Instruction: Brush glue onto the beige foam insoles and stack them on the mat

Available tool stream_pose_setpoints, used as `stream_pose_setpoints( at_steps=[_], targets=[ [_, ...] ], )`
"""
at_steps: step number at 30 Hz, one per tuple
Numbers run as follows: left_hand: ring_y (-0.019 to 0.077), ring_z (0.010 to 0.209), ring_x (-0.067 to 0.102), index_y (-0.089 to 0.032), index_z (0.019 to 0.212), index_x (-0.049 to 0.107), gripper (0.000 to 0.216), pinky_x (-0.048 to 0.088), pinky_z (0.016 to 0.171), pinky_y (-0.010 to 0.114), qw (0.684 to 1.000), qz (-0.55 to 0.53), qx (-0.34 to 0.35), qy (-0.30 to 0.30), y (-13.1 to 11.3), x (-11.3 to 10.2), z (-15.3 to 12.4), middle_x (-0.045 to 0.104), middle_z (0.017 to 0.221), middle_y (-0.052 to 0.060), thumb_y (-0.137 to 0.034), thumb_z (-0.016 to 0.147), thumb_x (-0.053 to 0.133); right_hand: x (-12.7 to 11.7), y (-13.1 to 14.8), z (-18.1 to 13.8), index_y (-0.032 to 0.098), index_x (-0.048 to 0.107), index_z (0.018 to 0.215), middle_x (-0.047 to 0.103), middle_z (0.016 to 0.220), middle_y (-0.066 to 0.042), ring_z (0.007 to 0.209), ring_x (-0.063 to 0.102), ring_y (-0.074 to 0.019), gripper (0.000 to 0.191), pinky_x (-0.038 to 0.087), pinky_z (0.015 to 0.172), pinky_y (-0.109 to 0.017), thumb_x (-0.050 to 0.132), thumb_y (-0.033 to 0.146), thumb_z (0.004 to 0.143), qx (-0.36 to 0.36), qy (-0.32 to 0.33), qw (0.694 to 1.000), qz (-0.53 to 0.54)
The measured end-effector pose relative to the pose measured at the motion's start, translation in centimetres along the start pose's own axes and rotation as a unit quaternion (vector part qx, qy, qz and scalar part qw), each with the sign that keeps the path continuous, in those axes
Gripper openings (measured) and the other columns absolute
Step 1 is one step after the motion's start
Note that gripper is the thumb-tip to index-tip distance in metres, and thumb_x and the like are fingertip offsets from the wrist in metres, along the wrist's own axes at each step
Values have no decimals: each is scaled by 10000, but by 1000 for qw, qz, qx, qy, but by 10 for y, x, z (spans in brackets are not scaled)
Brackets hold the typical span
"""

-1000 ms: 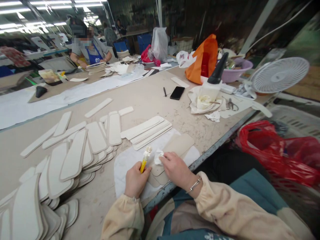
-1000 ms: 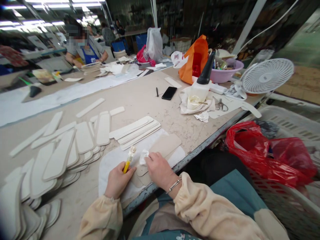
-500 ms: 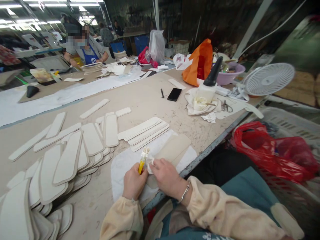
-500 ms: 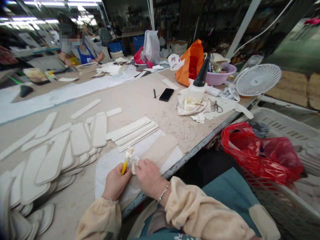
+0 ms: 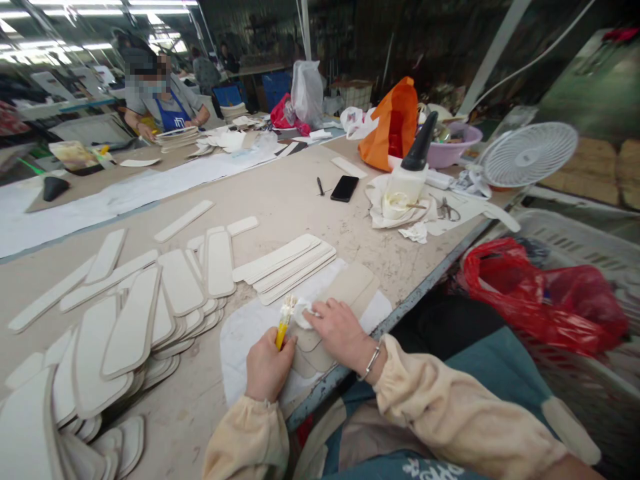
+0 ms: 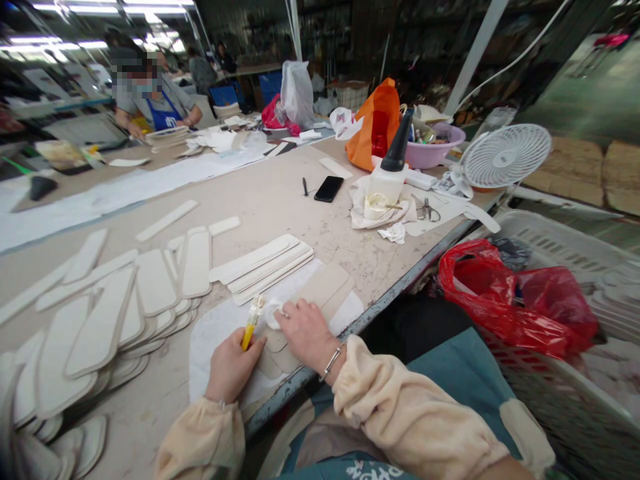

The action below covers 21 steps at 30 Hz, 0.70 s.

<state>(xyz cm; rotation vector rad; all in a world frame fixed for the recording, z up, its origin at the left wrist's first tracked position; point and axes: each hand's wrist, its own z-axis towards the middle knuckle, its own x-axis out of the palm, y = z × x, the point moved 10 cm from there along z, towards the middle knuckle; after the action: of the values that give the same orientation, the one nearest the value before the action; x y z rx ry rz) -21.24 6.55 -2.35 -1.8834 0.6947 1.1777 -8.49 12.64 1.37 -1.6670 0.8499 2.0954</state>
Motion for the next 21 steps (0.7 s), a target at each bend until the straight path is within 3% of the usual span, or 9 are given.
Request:
stream_pose_setpoints(
  at_steps=[3,7,9,11,15,17,19,21],
  targets=[
    [198,659,578,-236,699,455,229,304,579,267,1000,3,-3,0,0,0,0,612,652,18,-416,839,472,-5,-20,2,210,572,1127,588,1015,-104,886,455,-235,293,358,699,-359,486,93,873,59,-5,998,-22],
    [198,651,577,-240,709,443,193,309,577,266,1000,9,-8,0,0,0,0,609,651,18,-376,844,457,-1,23,-5,187,561,1112,588,992,-92,881,448,-229,241,353,704,-363,535,178,873,-41,-9,999,10],
    [197,649,576,-242,703,428,187,310,577,266,1000,18,-3,1,0,0,0,602,647,16,-363,844,449,1,29,-9,196,558,1116,590,999,-82,892,445,-226,237,346,720,-363,530,194,881,-53,-10,998,14],
    [203,651,580,-246,691,415,212,313,578,269,1000,26,0,6,-1,0,0,598,640,16,-389,847,441,-2,5,-11,216,555,1149,593,1035,-79,914,446,-226,267,336,742,-367,515,179,888,-25,-12,1000,-3],
    [225,665,593,-254,688,424,246,317,579,282,999,31,-7,11,-1,1,0,602,632,20,-436,852,418,-23,-95,-13,237,558,1211,591,1102,-98,944,452,-238,353,314,775,-383,467,119,892,108,-23,992,-69],
    [232,671,597,-255,690,429,252,319,582,286,999,30,-11,10,0,1,0,604,634,22,-448,851,414,-30,-125,-17,220,576,1193,594,1083,-109,944,456,-249,355,311,779,-394,455,98,882,169,-27,981,-90],
    [234,674,597,-254,689,429,259,319,587,289,1000,25,-10,11,1,2,1,604,632,23,-455,850,411,-29,-113,-20,204,574,1183,596,1060,-108,940,458,-253,342,313,793,-408,452,101,881,172,-36,981,-82],
    [233,676,595,-251,691,431,248,321,590,289,1000,17,-6,15,2,3,2,607,639,26,-443,847,416,-19,-63,-21,203,558,1190,596,1047,-94,934,457,-245,318,313,830,-423,466,143,892,96,-42,994,-41]
  ],
)
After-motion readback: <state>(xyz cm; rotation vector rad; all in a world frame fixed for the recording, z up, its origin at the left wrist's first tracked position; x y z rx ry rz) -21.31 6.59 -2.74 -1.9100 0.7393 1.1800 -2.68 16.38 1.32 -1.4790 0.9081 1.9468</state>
